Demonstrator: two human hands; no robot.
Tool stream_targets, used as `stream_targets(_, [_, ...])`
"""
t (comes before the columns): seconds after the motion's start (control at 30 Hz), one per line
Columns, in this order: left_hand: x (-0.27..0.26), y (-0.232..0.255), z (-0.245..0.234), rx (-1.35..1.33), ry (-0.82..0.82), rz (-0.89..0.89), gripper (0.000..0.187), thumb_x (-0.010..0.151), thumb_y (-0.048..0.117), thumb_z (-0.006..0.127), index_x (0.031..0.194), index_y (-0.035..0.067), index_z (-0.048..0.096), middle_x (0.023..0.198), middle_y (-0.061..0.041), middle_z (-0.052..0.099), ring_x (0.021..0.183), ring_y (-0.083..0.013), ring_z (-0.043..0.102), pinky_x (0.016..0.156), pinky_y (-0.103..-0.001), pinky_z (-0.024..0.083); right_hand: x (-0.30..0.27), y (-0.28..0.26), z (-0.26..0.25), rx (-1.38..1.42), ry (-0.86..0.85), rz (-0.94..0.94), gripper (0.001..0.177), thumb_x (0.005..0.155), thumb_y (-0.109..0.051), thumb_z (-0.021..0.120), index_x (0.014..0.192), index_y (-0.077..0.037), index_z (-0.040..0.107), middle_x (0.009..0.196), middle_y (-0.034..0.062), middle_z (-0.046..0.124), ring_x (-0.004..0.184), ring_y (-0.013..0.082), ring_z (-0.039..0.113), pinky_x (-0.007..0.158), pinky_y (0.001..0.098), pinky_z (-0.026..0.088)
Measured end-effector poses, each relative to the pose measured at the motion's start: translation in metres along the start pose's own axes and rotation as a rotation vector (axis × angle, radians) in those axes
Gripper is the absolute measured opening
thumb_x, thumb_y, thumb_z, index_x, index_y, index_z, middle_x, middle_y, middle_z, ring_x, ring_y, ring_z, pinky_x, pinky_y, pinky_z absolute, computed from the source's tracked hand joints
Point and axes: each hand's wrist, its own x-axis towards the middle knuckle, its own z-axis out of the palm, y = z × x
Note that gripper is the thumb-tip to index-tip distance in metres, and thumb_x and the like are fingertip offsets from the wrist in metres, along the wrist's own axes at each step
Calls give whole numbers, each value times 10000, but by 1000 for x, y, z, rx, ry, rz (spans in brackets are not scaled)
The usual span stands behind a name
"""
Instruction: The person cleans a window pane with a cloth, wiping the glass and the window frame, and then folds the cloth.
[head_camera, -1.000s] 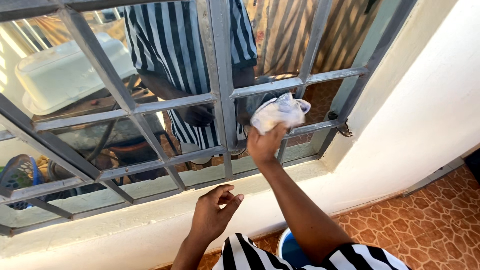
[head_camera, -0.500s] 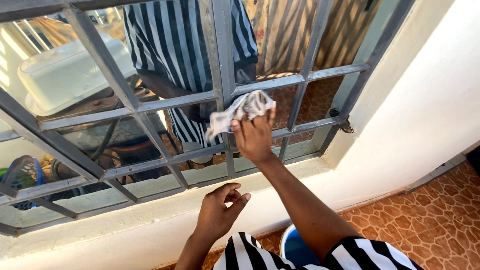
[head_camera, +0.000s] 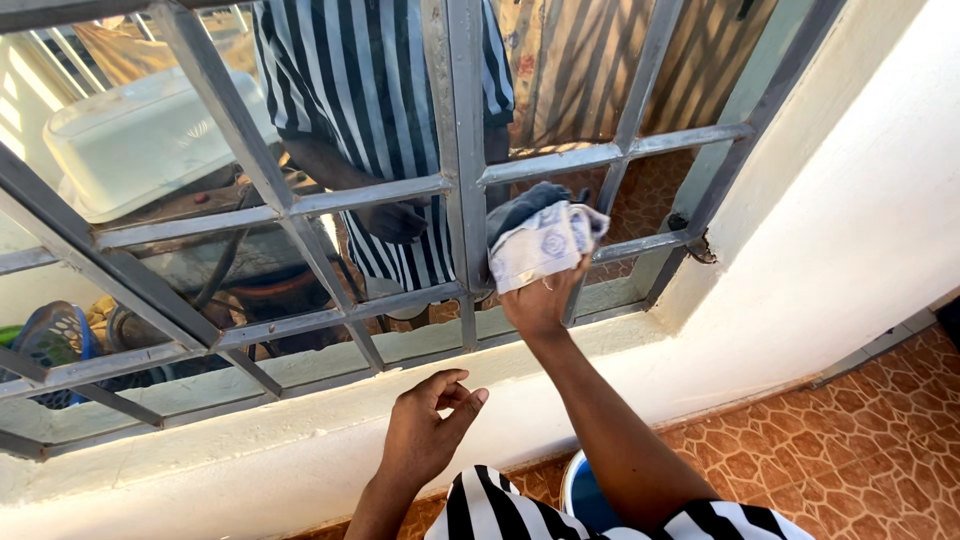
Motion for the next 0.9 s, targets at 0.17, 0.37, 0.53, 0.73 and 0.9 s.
stream_targets(0.17, [-2, 0, 3, -5, -26, 60, 536, 886, 328, 747, 1261, -45, 656, 936, -164, 792, 904, -234, 800, 840, -369, 648, 26, 43, 1, -152, 125, 22, 731, 888, -290, 757, 1466, 86, 515, 1558, 387, 324, 1493, 577, 175, 1186, 764, 32])
stream_targets(0.37, [-2, 4, 3, -4, -59, 9, 540, 885, 327, 743, 1273, -35, 641, 944, -152, 781, 933, -216, 777, 815, -377, 650, -41, 30, 5, -112, -12, 136, 655, 849, -219, 682, 1445, 19, 551, 1578, 351, 356, 1528, 563, 175, 1214, 745, 38])
stream_targets(0.53, [1, 3, 0, -16, -29, 52, 539, 884, 336, 748, 1249, -51, 659, 915, -158, 790, 903, -231, 796, 854, -366, 635, -30, 6, 14, -122, -108, 115, 503, 904, -181, 630, 1372, 3, 613, 1491, 319, 467, 1439, 536, 348, 1160, 711, 130])
stream_targets(0.73, [7, 10, 13, 50, -96, 121, 546, 896, 354, 747, 1248, -55, 667, 928, -158, 775, 901, -218, 773, 859, -360, 613, -3, -29, 38, 118, -165, -78, 263, 965, -189, 597, 1129, -27, 723, 1196, 195, 628, 1279, 416, 551, 1264, 701, 233])
stream_targets(0.9, [4, 5, 4, -7, -50, 71, 551, 875, 356, 749, 1243, -47, 667, 902, -153, 789, 879, -214, 787, 841, -342, 631, -64, -40, 18, 17, -328, 58, 345, 969, -275, 551, 1096, 22, 671, 1140, 293, 563, 1159, 457, 512, 1086, 626, 323])
